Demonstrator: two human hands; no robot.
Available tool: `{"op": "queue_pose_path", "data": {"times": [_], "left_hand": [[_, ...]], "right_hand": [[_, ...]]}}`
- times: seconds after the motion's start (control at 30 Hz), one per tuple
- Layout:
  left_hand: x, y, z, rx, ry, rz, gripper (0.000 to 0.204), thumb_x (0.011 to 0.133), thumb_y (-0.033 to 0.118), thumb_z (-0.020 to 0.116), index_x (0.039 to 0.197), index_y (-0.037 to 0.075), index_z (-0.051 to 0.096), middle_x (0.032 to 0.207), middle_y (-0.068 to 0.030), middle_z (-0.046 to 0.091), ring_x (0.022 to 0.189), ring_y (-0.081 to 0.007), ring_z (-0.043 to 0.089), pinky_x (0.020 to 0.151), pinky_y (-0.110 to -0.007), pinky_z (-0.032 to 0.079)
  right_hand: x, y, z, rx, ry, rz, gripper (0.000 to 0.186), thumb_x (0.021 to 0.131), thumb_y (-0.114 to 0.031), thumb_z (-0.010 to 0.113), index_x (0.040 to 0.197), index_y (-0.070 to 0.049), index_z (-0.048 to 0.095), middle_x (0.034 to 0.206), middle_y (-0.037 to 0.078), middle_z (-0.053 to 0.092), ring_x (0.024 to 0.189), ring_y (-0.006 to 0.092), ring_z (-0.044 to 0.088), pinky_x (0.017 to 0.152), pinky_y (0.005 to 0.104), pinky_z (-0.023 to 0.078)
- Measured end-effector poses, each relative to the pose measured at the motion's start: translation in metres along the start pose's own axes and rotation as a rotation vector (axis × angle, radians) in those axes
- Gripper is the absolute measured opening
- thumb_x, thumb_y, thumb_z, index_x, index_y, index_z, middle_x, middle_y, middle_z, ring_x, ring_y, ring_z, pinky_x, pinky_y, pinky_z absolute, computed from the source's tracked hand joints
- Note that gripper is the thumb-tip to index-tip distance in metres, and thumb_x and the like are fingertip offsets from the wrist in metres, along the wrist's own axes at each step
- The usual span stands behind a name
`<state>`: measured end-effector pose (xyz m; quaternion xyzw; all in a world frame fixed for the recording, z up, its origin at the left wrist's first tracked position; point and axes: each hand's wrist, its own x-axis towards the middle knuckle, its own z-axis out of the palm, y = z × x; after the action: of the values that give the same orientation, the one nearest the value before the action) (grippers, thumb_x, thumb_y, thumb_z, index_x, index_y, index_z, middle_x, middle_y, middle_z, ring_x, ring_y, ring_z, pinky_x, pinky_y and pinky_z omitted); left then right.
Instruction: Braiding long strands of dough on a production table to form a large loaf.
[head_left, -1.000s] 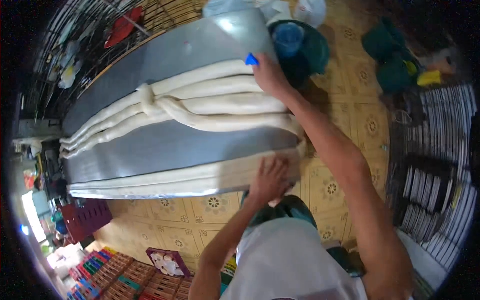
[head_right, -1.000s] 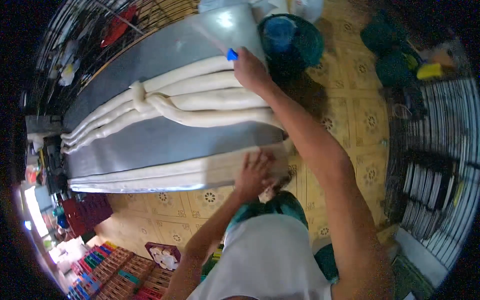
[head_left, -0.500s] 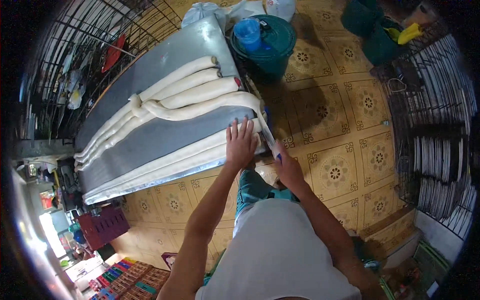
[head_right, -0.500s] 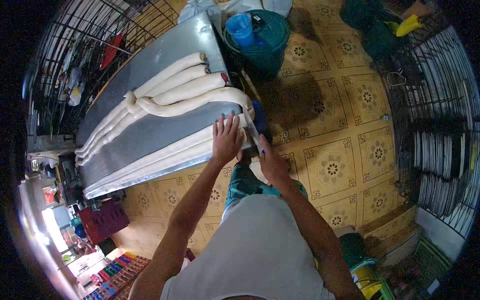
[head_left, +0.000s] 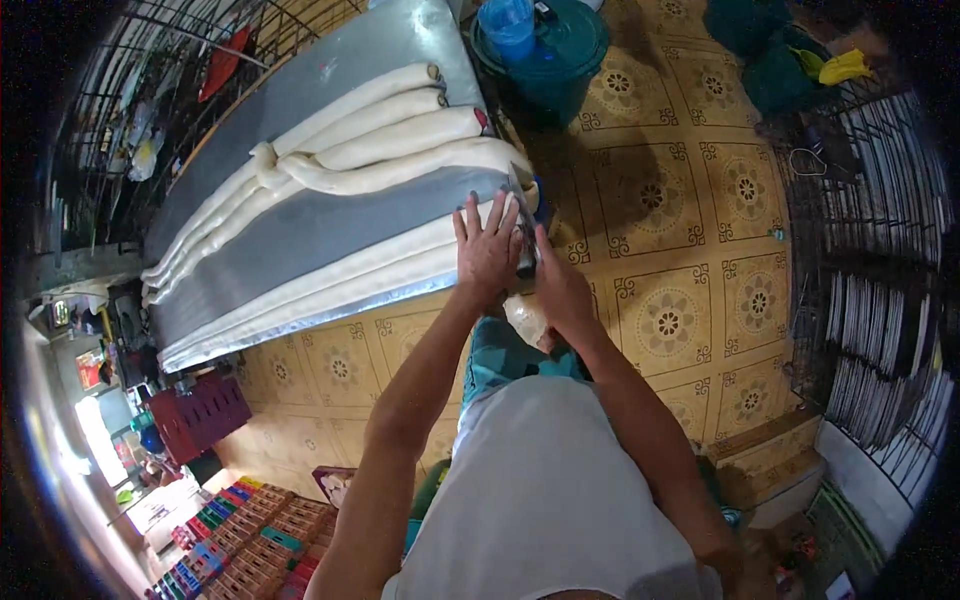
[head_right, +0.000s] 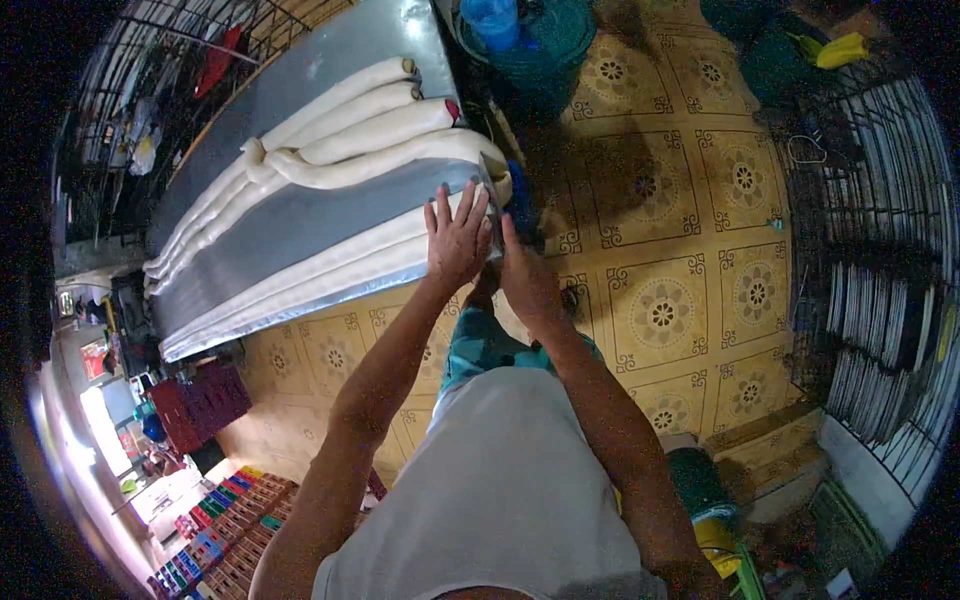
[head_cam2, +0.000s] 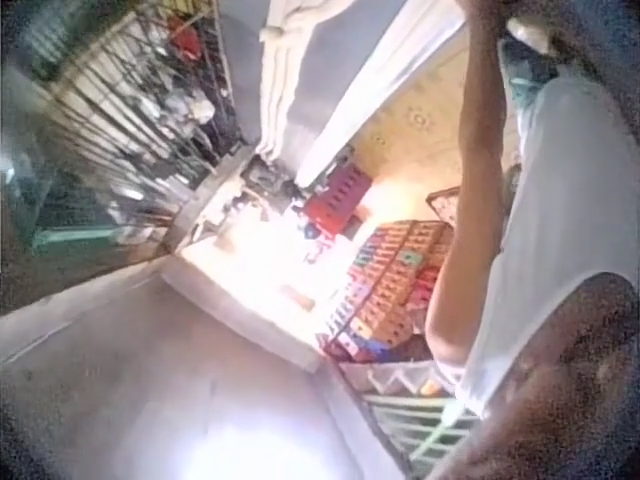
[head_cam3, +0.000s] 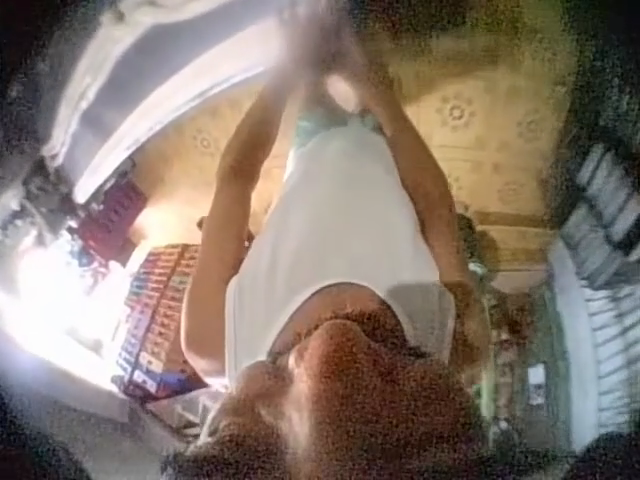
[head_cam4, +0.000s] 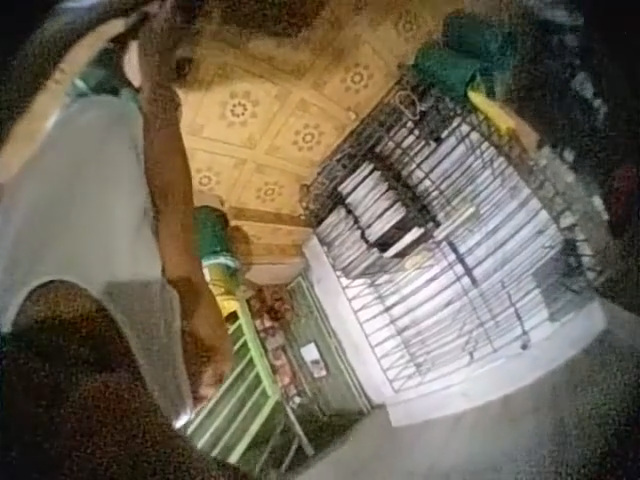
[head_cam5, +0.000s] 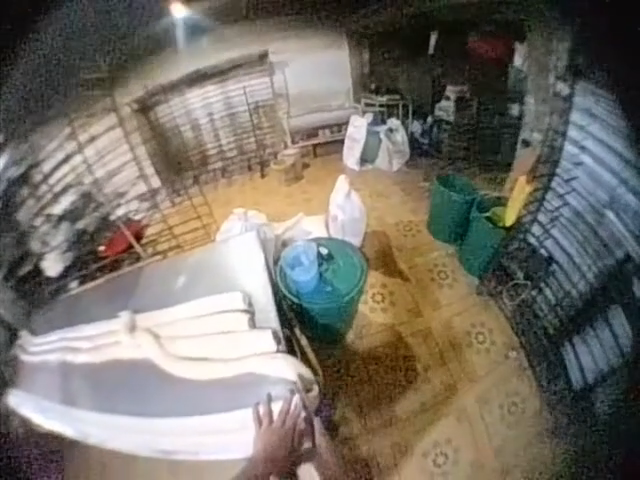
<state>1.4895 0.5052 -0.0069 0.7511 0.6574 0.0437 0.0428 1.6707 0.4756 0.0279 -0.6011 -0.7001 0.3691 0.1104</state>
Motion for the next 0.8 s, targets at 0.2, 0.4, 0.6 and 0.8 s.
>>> {"op": "queue_pose_path", "data": {"times": [0.2,0.4,0.6,0.8], "left_hand": [[-0.002,-0.003,-0.005,-0.113,0.026,-0.011,0.064,0.111,0.039,0.051,0.169,0.016,0.038,0.178,-0.0105,0.031,0.161,-0.0542,0.021,0.127,-0.074,0.018],[-0.018,-0.062,-0.027,-0.738,0.388,-0.217,0.066,0.106,0.014,0.060,0.166,0.001,0.037,0.168,-0.0295,0.040,0.158,-0.0504,0.034,0.134,-0.056,0.022],[-0.059,-0.232,-0.075,-0.672,0.655,-0.718,0.057,0.113,0.024,0.059,0.164,0.002,0.044,0.164,-0.0206,0.048,0.153,-0.0346,0.045,0.125,-0.043,0.037],[-0.058,-0.351,-0.087,-0.819,0.609,-0.884,0.053,0.111,0.018,0.061,0.159,-0.001,0.049,0.159,-0.0191,0.054,0.140,-0.0303,0.057,0.115,-0.039,0.046]], "right_hand": [[-0.058,0.005,-0.054,0.095,-0.223,0.058,0.068,0.107,-0.015,0.055,0.171,-0.019,0.035,0.106,0.032,0.073,0.093,0.0503,0.072,0.080,0.0577,0.057],[-0.085,0.007,-0.069,0.109,-0.044,0.004,0.062,0.104,-0.014,0.060,0.165,-0.019,0.047,0.098,0.025,0.071,0.085,0.0425,0.070,0.080,0.0510,0.057],[0.039,-0.085,-0.016,-0.330,-0.232,-0.653,0.060,0.091,-0.009,0.075,0.149,-0.020,0.065,0.097,0.016,0.065,0.094,0.0362,0.068,0.074,0.0471,0.055],[0.116,-0.117,0.019,-0.197,-0.179,-0.726,0.056,0.096,-0.026,0.077,0.148,-0.011,0.063,0.129,0.020,0.064,0.120,0.0412,0.062,0.106,0.0528,0.050]]}}
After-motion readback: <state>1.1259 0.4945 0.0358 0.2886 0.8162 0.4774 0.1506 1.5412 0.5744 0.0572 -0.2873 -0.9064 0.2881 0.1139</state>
